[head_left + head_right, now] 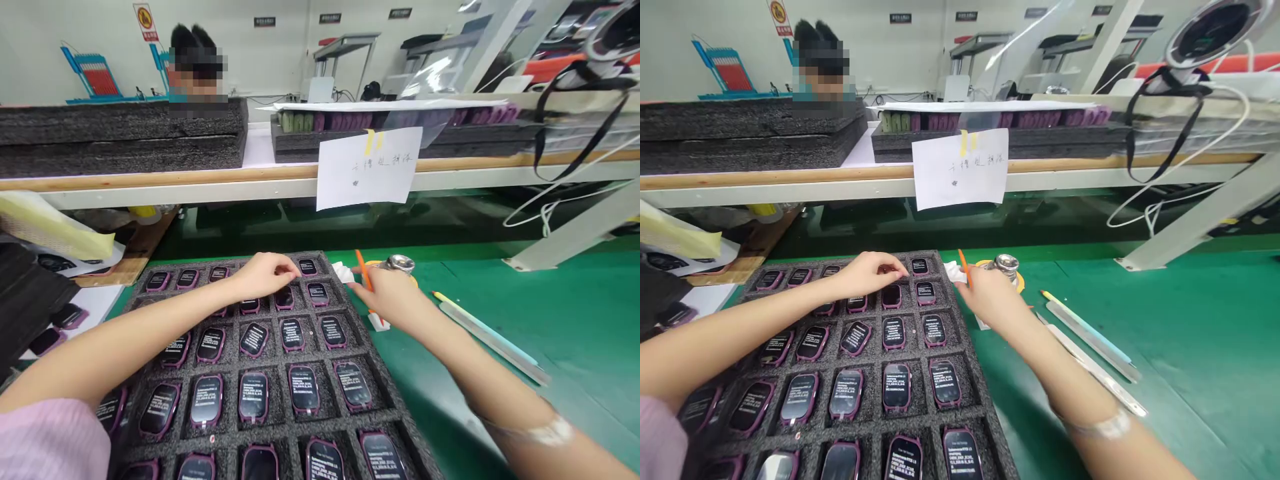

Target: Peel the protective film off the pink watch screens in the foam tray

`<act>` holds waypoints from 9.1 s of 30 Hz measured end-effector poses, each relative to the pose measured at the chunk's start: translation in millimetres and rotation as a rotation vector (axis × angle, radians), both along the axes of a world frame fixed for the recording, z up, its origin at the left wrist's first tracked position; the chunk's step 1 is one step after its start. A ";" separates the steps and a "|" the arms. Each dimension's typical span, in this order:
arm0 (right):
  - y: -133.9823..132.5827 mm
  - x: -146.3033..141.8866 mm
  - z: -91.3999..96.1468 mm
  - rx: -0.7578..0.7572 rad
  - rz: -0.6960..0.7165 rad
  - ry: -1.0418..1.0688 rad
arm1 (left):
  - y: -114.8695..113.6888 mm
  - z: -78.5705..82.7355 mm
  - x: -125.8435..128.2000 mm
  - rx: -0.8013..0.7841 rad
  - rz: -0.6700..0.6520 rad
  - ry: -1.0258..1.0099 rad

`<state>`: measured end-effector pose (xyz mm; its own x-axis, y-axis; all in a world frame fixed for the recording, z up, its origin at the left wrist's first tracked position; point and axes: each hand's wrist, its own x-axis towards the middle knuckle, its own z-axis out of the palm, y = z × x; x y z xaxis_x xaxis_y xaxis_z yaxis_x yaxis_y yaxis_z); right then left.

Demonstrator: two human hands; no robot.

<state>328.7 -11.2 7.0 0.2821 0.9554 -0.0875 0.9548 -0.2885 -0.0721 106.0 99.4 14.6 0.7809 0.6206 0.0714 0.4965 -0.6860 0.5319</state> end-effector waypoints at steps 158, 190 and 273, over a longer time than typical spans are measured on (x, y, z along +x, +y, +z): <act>79.1 -36.2 -45.4 0.593 0.122 1.391 | 39.8 -15.0 -7.0 0.306 -0.146 0.074; 97.0 -56.5 -61.7 0.559 0.208 1.419 | 41.2 -51.6 -29.1 0.246 0.005 -0.195; -40.3 -64.4 -44.5 0.522 0.336 1.038 | -74.9 -43.7 -55.5 0.265 -0.172 -0.163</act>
